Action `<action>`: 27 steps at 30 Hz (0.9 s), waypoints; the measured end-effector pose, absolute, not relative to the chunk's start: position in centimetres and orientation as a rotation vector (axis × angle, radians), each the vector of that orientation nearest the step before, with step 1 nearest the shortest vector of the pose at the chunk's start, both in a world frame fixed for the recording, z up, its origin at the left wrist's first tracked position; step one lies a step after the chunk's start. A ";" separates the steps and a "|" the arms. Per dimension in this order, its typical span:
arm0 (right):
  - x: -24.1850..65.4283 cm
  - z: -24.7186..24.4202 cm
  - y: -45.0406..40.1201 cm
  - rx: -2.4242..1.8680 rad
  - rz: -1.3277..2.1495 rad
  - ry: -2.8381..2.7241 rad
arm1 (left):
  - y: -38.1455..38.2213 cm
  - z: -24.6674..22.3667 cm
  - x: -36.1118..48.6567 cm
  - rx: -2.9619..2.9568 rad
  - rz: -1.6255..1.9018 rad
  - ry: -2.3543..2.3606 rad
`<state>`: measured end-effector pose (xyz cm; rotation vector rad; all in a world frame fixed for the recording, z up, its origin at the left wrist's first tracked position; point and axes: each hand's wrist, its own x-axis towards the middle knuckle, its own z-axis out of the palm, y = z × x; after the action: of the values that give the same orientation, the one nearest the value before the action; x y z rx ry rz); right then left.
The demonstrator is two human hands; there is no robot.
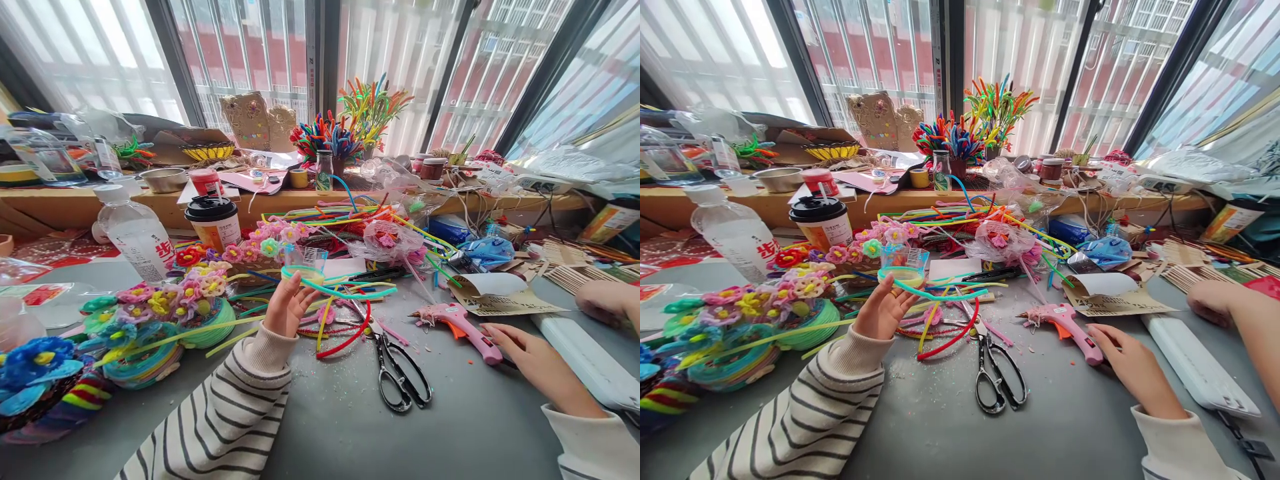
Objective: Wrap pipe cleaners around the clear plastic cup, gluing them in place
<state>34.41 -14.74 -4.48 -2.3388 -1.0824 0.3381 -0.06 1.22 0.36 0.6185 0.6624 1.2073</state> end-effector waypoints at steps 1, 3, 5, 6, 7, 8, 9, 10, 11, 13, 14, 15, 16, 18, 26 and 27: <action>34.7 -4.7 -15.0 -2.345 0.328 -1.075 | 1.2 0.4 -0.1 0.618 1.209 0.665; 35.0 -5.2 -15.4 -2.364 0.339 -1.061 | 1.1 0.5 -0.1 0.619 1.213 0.671; 35.0 -5.6 -15.6 -2.386 0.373 -1.048 | 1.1 0.5 -0.1 0.622 1.214 0.675; 35.0 -5.7 -15.6 -2.393 0.395 -1.045 | 1.1 0.5 -0.1 0.625 1.213 0.676; 34.9 -5.7 -15.6 -2.393 0.418 -1.046 | 1.1 0.5 -0.1 0.625 1.211 0.676; 34.8 -5.7 -15.6 -2.391 0.438 -1.045 | 1.1 0.5 -0.1 0.625 1.211 0.674; 34.6 -5.6 -15.6 -2.384 0.456 -1.046 | 1.2 0.5 -0.1 0.626 1.209 0.672; 34.6 -5.5 -15.5 -2.372 0.472 -1.047 | 1.2 0.5 -0.1 0.625 1.207 0.671; 34.5 -5.3 -15.5 -2.356 0.489 -1.049 | 1.3 0.4 -0.1 0.625 1.205 0.668; 34.5 -5.1 -15.4 -2.318 0.519 -1.056 | 1.3 0.4 -0.1 0.619 1.203 0.667; 34.5 -5.1 -15.4 -2.301 0.534 -1.066 | 1.4 0.4 -0.1 0.616 1.202 0.667; 34.6 -5.1 -15.4 -2.288 0.545 -1.081 | 1.4 0.3 -0.1 0.612 1.202 0.664; 34.7 -5.3 -15.5 -2.281 0.550 -1.102 | 1.4 0.3 -0.1 0.612 1.204 0.657; 34.9 -5.7 -15.7 -2.273 0.521 -1.154 | 1.4 0.2 -0.2 0.619 1.206 0.641; 33.5 -6.9 -16.3 -2.228 0.062 -1.404 | 1.6 -0.2 -0.4 0.644 1.185 0.616; 33.2 -6.9 -16.3 -2.217 0.013 -1.389 | 1.6 -0.2 -0.4 0.636 1.196 0.622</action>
<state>33.25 -16.28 -6.88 -2.2168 -1.3895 0.0133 -0.35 1.60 -0.16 0.6362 0.6218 1.1964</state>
